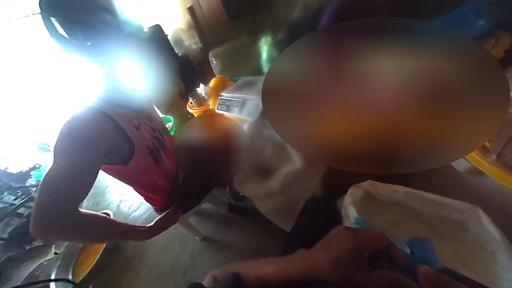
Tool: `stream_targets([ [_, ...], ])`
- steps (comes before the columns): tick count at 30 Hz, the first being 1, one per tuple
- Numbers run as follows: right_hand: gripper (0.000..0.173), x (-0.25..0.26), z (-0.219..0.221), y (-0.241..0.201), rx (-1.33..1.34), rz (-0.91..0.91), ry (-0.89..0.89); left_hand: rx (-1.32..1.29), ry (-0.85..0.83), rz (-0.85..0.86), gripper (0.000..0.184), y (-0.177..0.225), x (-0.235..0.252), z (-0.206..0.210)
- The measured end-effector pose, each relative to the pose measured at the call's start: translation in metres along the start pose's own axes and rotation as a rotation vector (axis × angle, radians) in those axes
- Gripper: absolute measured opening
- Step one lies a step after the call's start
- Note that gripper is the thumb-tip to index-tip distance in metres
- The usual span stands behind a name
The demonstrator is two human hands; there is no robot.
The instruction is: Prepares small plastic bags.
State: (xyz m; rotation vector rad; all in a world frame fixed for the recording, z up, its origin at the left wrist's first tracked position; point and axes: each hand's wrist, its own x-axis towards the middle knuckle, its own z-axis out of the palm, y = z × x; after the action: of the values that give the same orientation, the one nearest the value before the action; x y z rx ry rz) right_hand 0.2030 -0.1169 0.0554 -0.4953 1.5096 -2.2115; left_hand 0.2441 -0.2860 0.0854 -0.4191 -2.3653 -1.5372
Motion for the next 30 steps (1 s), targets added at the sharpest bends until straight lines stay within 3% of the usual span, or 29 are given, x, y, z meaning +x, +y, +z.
stream_targets([
  [5, 0.008, 0.012, -0.003, -0.008, -0.031, 0.026, 0.071, -0.023, 0.085, -0.048, 0.01, -0.005, 0.006, -0.006],
  [12, 0.009, 0.034, -0.007, -0.008, 0.115, 0.065, 0.005, -0.421, 0.012, -0.26, 0.012, -0.025, 0.015, -0.015],
  [16, 0.013, 0.033, -0.007, -0.008, 0.119, 0.082, 0.026, -0.445, -0.03, -0.278, 0.009, -0.03, 0.015, -0.02],
  [18, 0.017, 0.034, -0.009, -0.011, 0.1, 0.104, -0.004, -0.453, -0.029, -0.237, 0.022, -0.032, 0.018, -0.026],
  [20, 0.017, 0.035, -0.012, -0.013, 0.081, 0.135, -0.104, -0.471, -0.092, -0.186, 0.053, -0.037, 0.028, -0.036],
  [22, 0.01, 0.036, -0.012, -0.016, 0.084, 0.164, -0.217, -0.474, -0.241, -0.111, 0.075, -0.044, 0.045, -0.041],
  [23, 0.005, 0.036, -0.011, -0.017, 0.089, 0.17, -0.255, -0.469, -0.327, -0.082, 0.076, -0.048, 0.053, -0.041],
  [26, 0.009, 0.034, -0.013, -0.023, 0.083, 0.167, -0.291, -0.398, -0.489, -0.025, 0.047, -0.048, 0.069, -0.04],
  [28, 0.014, 0.029, -0.019, -0.027, 0.043, 0.12, -0.284, -0.326, -0.46, -0.01, 0.024, -0.045, 0.071, -0.04],
  [30, 0.013, 0.025, -0.027, -0.031, -0.022, 0.061, -0.244, -0.29, -0.387, -0.012, 0.016, -0.043, 0.068, -0.042],
])
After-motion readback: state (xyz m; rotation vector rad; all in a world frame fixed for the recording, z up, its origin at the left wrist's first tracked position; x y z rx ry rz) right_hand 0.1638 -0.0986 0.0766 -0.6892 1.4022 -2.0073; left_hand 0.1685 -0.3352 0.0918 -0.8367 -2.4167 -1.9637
